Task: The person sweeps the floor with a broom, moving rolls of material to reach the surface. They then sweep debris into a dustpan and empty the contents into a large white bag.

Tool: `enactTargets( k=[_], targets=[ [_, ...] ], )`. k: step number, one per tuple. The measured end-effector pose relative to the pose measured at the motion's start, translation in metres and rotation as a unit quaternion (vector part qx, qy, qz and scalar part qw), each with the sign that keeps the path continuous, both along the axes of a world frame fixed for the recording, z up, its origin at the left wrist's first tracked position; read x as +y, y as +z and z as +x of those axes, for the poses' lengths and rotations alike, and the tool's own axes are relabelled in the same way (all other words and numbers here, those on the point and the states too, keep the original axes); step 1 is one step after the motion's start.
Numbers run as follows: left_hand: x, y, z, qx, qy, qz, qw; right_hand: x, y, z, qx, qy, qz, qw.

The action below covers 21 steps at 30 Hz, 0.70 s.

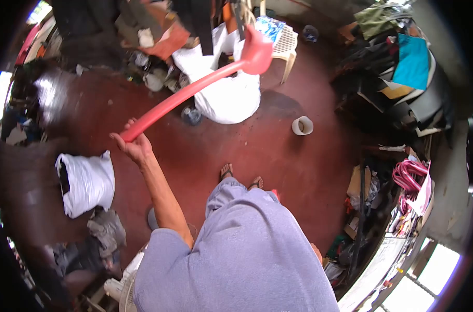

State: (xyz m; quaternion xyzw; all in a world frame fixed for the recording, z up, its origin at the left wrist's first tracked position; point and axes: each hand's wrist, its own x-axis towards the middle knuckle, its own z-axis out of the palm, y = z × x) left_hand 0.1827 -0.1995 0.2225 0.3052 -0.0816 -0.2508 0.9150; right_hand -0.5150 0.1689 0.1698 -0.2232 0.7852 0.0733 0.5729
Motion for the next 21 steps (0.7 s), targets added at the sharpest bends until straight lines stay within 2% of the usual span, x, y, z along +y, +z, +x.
enactTargets(
  k=[5,8,11,12,15,17,19,20,21],
  targets=[
    [0.030,0.103,0.006,-0.114,-0.122,-0.103,0.981,-0.046,0.032,0.007,-0.054,-0.018,-0.025,0.998],
    [0.042,0.150,0.005,-0.149,-0.138,-0.122,0.972,-0.103,0.089,0.041,-0.072,-0.016,0.007,0.997],
    [0.052,0.178,-0.011,-0.228,-0.177,-0.067,0.955,-0.127,0.090,0.054,-0.087,0.044,-0.028,0.995],
    [0.054,0.177,-0.018,-0.237,-0.183,-0.052,0.953,-0.135,0.090,0.055,-0.093,0.061,-0.031,0.993],
    [0.061,0.171,-0.042,-0.382,-0.161,0.059,0.908,-0.173,0.090,0.062,-0.138,0.096,-0.023,0.986],
    [0.067,0.166,-0.053,-0.421,-0.165,0.107,0.886,-0.205,0.085,0.075,-0.164,0.127,-0.007,0.978],
    [0.072,0.162,-0.048,-0.475,-0.180,0.186,0.841,-0.239,0.080,0.098,-0.176,0.178,0.011,0.968],
    [0.071,0.161,-0.036,-0.545,-0.192,0.233,0.782,-0.252,0.075,0.112,-0.188,0.200,0.013,0.962],
    [0.071,0.162,-0.029,-0.565,-0.204,0.278,0.750,-0.262,0.071,0.127,-0.197,0.216,0.016,0.956]
  ],
)
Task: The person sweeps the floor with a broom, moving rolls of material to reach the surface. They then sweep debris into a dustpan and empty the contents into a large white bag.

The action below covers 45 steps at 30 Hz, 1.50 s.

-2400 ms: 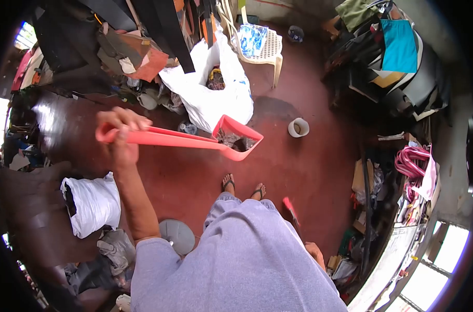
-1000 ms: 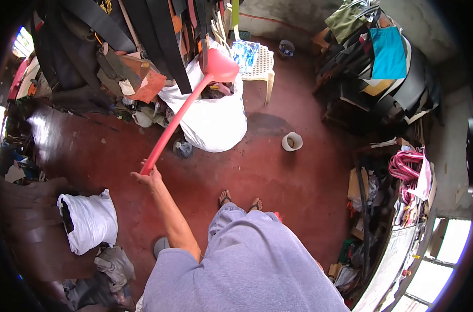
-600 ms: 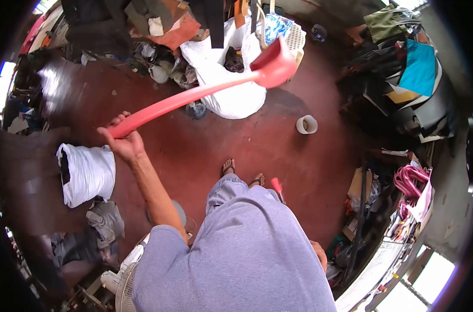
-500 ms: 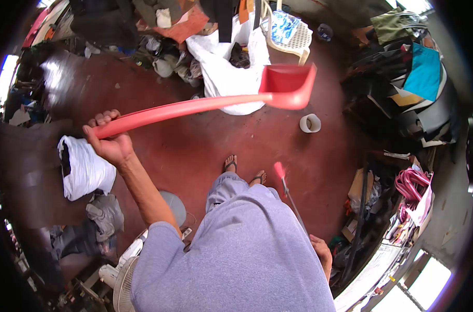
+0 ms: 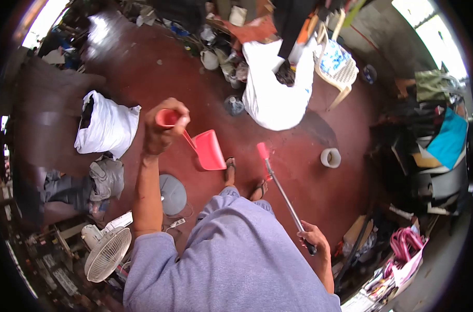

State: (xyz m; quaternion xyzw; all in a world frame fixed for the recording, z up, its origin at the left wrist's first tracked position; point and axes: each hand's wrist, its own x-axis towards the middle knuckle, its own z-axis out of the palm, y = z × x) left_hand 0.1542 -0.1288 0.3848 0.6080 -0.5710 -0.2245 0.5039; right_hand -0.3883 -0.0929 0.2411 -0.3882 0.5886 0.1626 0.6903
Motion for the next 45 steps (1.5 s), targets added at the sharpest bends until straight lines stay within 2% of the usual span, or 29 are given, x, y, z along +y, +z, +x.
enactTargets(
  k=[2,4,6,8,9,13,16,18,20,23,24,26,27,28,29,30,31,33,34,35,36,38,40,41,42,43,44,45],
  targets=[
    [-0.007,-0.015,0.026,-0.003,-0.047,0.013,0.999,-0.015,-0.009,0.035,-0.013,0.035,0.003,0.999],
    [-0.014,-0.035,0.062,-0.022,-0.062,0.074,0.995,-0.028,-0.015,0.075,-0.036,0.086,-0.010,0.996],
    [-0.022,-0.055,0.105,-0.064,-0.078,0.155,0.983,-0.047,0.002,0.131,-0.063,0.151,-0.015,0.986],
    [-0.033,-0.073,0.155,-0.128,-0.093,0.251,0.955,-0.044,-0.030,0.163,-0.085,0.160,-0.087,0.980],
    [-0.039,-0.080,0.177,-0.149,-0.103,0.247,0.952,-0.046,-0.042,0.185,-0.097,0.162,-0.125,0.974],
    [-0.066,-0.142,0.278,-0.149,-0.155,0.242,0.946,-0.063,-0.030,0.310,-0.090,0.203,-0.174,0.959],
    [-0.097,-0.163,0.333,-0.105,-0.182,0.232,0.950,-0.077,-0.034,0.376,-0.104,0.185,-0.143,0.967],
    [-0.125,-0.177,0.356,-0.093,-0.175,0.235,0.952,-0.089,-0.013,0.417,-0.083,0.177,-0.128,0.972],
    [-0.155,-0.215,0.379,-0.075,-0.193,0.212,0.955,-0.104,0.002,0.457,-0.075,0.161,-0.113,0.978],
    [-0.202,-0.259,0.394,-0.115,-0.235,0.164,0.951,-0.126,0.005,0.506,-0.090,0.097,-0.092,0.987],
    [-0.220,-0.290,0.398,-0.126,-0.245,0.132,0.952,-0.139,0.003,0.526,-0.116,0.125,-0.106,0.980],
    [-0.247,-0.300,0.398,-0.160,-0.254,0.182,0.936,-0.167,-0.003,0.554,-0.161,0.184,-0.121,0.962],
    [-0.256,-0.306,0.395,-0.142,-0.258,0.192,0.936,-0.179,-0.024,0.557,-0.275,0.263,-0.234,0.895],
    [-0.270,-0.313,0.399,-0.135,-0.263,0.197,0.935,-0.192,-0.045,0.560,-0.369,0.312,-0.360,0.798],
    [-0.286,-0.344,0.401,-0.111,-0.260,0.176,0.943,-0.200,-0.053,0.573,-0.350,0.252,-0.308,0.848],
    [-0.295,-0.332,0.403,-0.085,-0.284,0.186,0.937,-0.210,-0.054,0.587,-0.318,0.203,-0.224,0.899],
    [-0.309,-0.345,0.405,-0.084,-0.289,0.180,0.936,-0.220,-0.055,0.601,-0.279,0.138,-0.140,0.940],
    [-0.329,-0.385,0.401,-0.045,-0.304,0.186,0.933,-0.241,-0.064,0.626,-0.190,0.005,-0.004,0.982],
    [-0.337,-0.404,0.398,-0.013,-0.313,0.196,0.929,-0.252,-0.068,0.641,-0.149,-0.058,0.057,0.986],
    [-0.346,-0.409,0.398,-0.053,-0.325,0.140,0.934,-0.262,-0.050,0.667,-0.147,-0.062,0.042,0.986],
    [-0.356,-0.416,0.399,-0.044,-0.330,0.155,0.930,-0.272,-0.062,0.680,-0.139,-0.080,0.071,0.984],
    [-0.376,-0.423,0.405,-0.054,-0.317,0.194,0.927,-0.294,-0.069,0.718,-0.111,-0.110,0.058,0.986],
    [-0.395,-0.419,0.417,-0.057,-0.270,0.209,0.938,-0.325,-0.077,0.757,-0.184,-0.143,0.081,0.969],
    [-0.399,-0.416,0.421,-0.057,-0.248,0.220,0.942,-0.333,-0.079,0.774,-0.151,-0.223,0.057,0.961],
    [-0.408,-0.424,0.425,-0.013,-0.212,0.180,0.961,-0.345,-0.091,0.787,-0.183,-0.281,0.050,0.941],
    [-0.415,-0.427,0.433,0.058,-0.209,0.158,0.963,-0.354,-0.109,0.794,-0.277,-0.324,0.007,0.905],
    [-0.415,-0.428,0.443,0.130,-0.200,0.140,0.961,-0.376,-0.123,0.804,-0.260,-0.358,0.020,0.897],
    [-0.413,-0.426,0.454,0.127,-0.194,0.110,0.966,-0.394,-0.120,0.820,-0.212,-0.424,0.017,0.880]
  ],
)
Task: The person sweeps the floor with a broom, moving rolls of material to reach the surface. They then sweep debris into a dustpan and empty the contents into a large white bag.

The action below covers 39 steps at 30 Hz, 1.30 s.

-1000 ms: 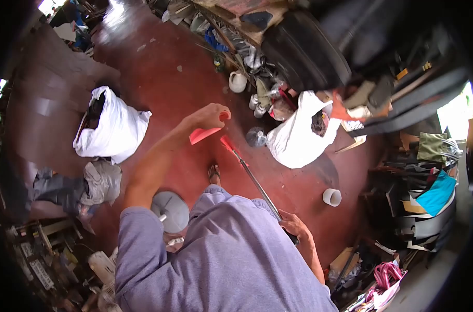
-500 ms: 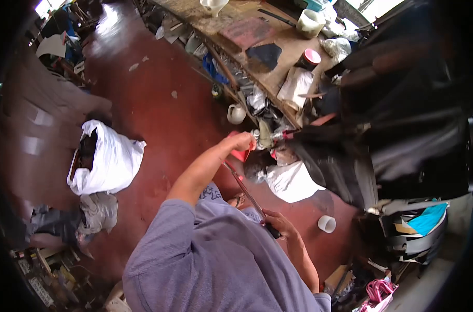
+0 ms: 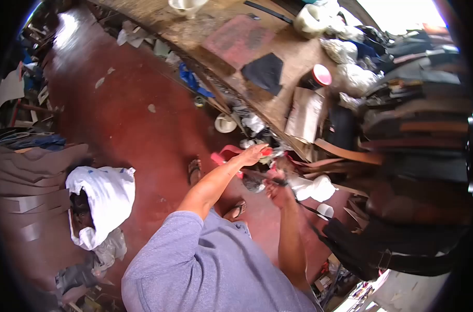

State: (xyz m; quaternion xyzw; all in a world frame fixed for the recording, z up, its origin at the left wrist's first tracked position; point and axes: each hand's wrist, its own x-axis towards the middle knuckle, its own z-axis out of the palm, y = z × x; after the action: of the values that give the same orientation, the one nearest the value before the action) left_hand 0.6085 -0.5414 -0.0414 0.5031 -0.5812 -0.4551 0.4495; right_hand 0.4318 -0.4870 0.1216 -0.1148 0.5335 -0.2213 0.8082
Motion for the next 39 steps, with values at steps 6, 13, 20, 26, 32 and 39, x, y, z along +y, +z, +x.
enactTargets(
  k=[6,13,20,26,32,39],
  targets=[
    [0.095,0.051,0.138,-0.100,0.037,0.049,0.993,-0.080,0.020,0.065,0.093,-0.036,-0.130,0.987],
    [0.368,0.050,0.260,-0.128,0.413,0.347,0.832,-0.131,-0.072,0.051,0.205,-0.034,-0.210,0.955],
    [0.561,-0.062,0.109,-0.211,0.696,0.268,0.631,-0.064,-0.090,0.096,0.286,0.422,-0.211,0.834],
    [0.582,-0.125,-0.130,-0.058,0.578,0.462,0.670,-0.009,-0.104,0.084,0.215,0.752,-0.290,0.551],
    [0.563,-0.102,-0.289,0.277,0.680,0.502,0.457,0.029,-0.123,0.099,0.076,0.835,-0.391,0.379],
    [0.607,-0.071,-0.332,0.161,0.797,0.438,0.384,0.143,-0.034,0.166,0.055,0.818,-0.391,0.418]
  ],
)
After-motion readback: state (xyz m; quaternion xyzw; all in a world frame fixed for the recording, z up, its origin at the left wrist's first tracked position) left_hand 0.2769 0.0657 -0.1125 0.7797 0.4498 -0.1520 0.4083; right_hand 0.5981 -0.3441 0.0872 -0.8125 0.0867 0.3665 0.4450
